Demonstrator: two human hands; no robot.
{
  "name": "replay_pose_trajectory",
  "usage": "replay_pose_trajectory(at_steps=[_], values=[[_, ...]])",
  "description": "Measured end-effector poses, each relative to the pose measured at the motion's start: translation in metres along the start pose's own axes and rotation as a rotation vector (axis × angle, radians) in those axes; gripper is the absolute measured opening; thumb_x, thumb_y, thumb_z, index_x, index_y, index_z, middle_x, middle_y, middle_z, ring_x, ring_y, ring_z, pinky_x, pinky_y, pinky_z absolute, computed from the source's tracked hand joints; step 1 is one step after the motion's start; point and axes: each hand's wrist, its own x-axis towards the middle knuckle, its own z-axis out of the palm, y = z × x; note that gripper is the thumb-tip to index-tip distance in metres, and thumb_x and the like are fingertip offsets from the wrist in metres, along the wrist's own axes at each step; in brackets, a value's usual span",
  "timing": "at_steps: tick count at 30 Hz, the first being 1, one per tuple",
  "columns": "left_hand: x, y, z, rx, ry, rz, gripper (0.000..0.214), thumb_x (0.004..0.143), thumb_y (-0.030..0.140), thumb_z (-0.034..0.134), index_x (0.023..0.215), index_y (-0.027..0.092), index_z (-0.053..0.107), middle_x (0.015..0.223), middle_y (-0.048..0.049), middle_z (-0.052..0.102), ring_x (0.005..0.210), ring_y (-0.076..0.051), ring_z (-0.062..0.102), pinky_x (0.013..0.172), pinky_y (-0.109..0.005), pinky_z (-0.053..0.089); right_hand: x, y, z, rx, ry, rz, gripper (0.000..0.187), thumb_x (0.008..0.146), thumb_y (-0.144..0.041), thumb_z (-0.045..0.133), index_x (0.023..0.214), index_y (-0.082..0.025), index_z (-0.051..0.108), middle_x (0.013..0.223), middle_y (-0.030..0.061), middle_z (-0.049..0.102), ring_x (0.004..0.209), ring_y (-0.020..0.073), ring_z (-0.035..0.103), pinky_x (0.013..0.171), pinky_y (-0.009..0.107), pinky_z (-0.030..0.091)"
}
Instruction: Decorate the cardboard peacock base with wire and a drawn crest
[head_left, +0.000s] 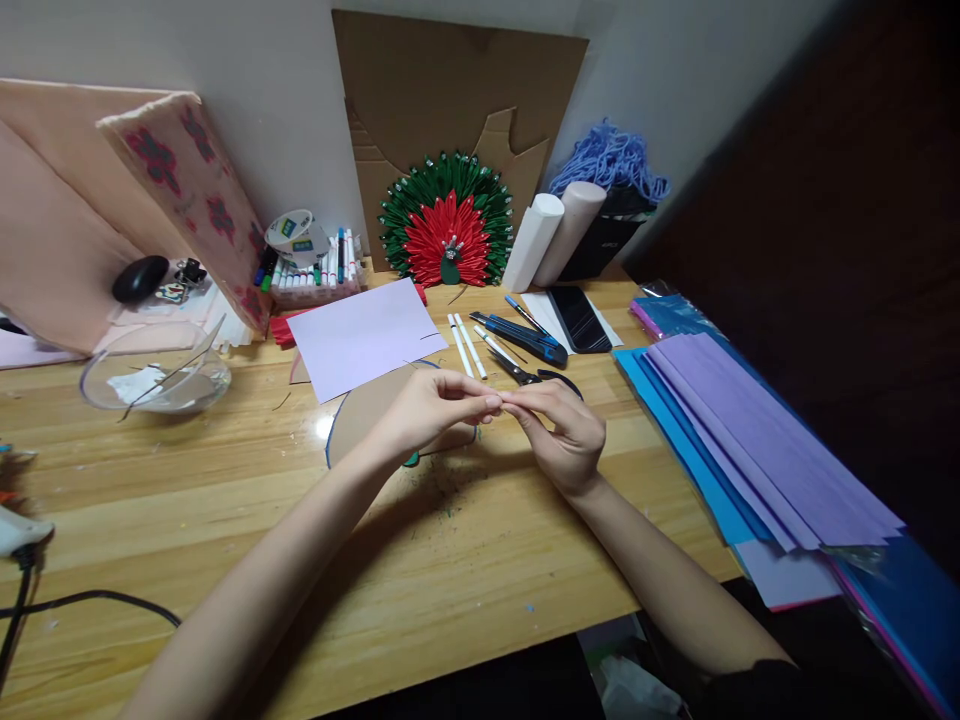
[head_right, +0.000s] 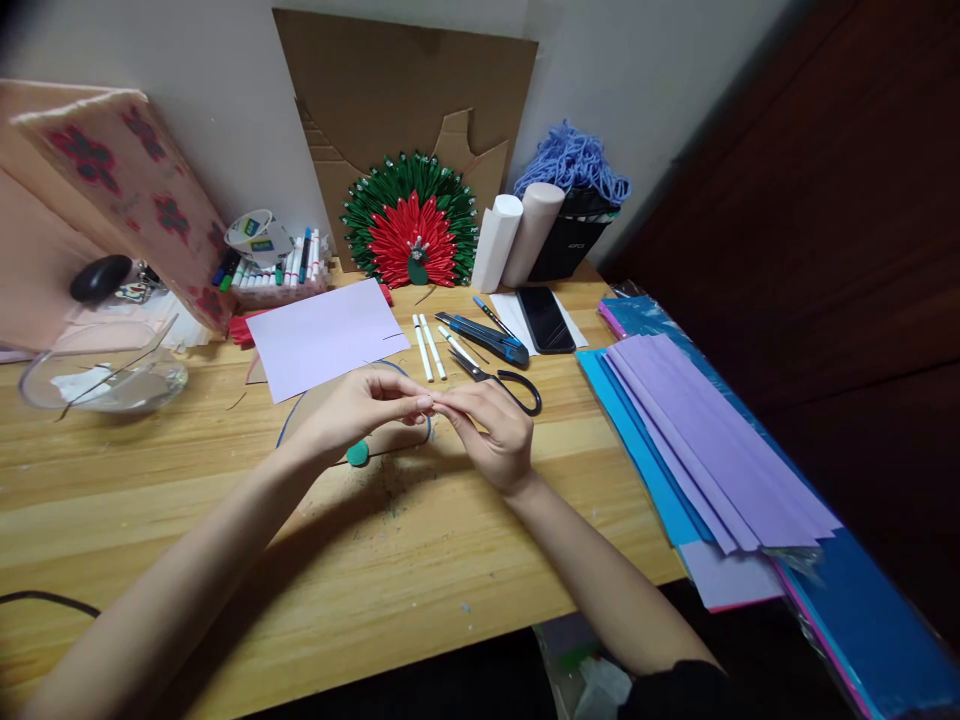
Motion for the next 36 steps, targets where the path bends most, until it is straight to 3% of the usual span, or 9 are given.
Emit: replay_pose_trajectory(at_steps=[7,15,26,30,36], values=[[0.0005,-0.0016,-0.0007,0.015,0.007,0.035,0.02,0.073,0.033,0.066,0.076,0.014,0.069,0.068,-0.0022,0.064,0.062,-0.008,0.054,0.06,-0.02,0.042,0.001,0.0003,-0.0017,-0.023,0.002,-0.065,0.028,0.073,-0.018,0.071,0.099,-0.026,0.066,0.085,0.0023,0.071,0.073,0.0171,0.064,0.067,0.033,0.052],[-0.0004,0.0005,-0.0006,0.063,0.029,-0.01,0.022,0.074,0.035,0.064,0.078,0.014,0.068,0.072,-0.0025,0.065,0.066,-0.009,0.055,0.064,-0.022,0.044,0.003,0.003,-0.0026,-0.049,0.025,-0.158,0.027,0.073,-0.011,0.069,0.096,-0.024,0.067,0.083,0.0022,0.072,0.072,0.0162,0.066,0.065,0.031,0.053],[-0.0001,0.0007,0.0024,0.145,0.068,0.041,0.017,0.074,0.03,0.064,0.074,0.014,0.069,0.073,-0.0037,0.069,0.063,-0.009,0.059,0.062,-0.022,0.047,0.0027,0.004,-0.0025,-0.041,0.023,-0.128,0.023,0.074,-0.01,0.068,0.093,-0.025,0.067,0.08,0.0013,0.071,0.071,0.0163,0.065,0.066,0.032,0.053],[-0.0004,0.0001,0.0055,0.25,0.166,0.158,0.015,0.071,0.025,0.068,0.079,0.013,0.07,0.079,-0.0053,0.071,0.068,-0.012,0.063,0.064,-0.024,0.05,0.0036,0.0015,-0.0008,-0.008,0.052,-0.053,0.019,0.075,-0.008,0.067,0.087,-0.023,0.068,0.079,0.0016,0.07,0.071,0.0161,0.064,0.066,0.031,0.052],[-0.0019,-0.0049,0.0061,0.487,0.239,0.503,0.011,0.076,0.024,0.065,0.081,0.016,0.07,0.077,-0.004,0.071,0.065,-0.01,0.062,0.06,-0.021,0.048,0.0041,-0.0005,0.001,0.049,0.082,0.07,0.012,0.076,-0.012,0.066,0.082,-0.022,0.068,0.075,0.0013,0.068,0.067,0.0151,0.062,0.062,0.029,0.052]])
